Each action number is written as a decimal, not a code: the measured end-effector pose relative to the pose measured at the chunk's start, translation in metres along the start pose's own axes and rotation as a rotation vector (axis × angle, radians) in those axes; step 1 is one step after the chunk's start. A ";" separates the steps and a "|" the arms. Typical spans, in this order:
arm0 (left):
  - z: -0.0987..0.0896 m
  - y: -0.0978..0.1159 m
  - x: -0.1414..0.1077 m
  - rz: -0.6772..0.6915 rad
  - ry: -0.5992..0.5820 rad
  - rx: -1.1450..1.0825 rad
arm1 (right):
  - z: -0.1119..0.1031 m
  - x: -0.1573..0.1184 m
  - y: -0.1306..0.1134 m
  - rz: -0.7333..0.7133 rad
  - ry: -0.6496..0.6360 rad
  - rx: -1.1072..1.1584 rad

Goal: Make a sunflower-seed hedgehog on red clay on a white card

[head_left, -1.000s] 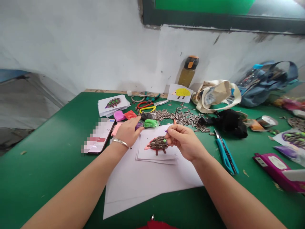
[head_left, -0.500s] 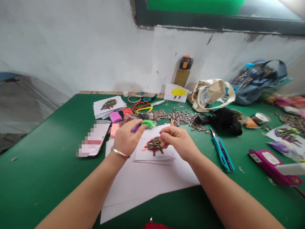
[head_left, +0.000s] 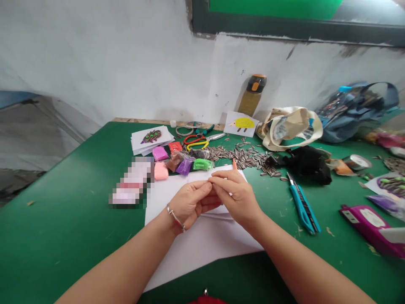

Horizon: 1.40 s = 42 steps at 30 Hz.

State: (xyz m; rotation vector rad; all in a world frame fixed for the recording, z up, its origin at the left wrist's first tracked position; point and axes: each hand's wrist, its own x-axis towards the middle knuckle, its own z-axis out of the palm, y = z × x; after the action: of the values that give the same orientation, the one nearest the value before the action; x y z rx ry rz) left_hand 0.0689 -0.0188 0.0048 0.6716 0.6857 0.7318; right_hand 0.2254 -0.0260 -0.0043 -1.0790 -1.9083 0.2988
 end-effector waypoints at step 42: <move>-0.021 0.019 0.005 0.179 0.240 0.241 | -0.027 0.008 0.012 0.588 0.047 0.379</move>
State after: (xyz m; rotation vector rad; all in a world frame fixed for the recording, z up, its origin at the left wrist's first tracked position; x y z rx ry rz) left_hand 0.0488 0.0015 0.0046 0.8823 0.9525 0.9130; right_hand 0.2520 -0.0184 0.0094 -1.3421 -1.3776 0.9146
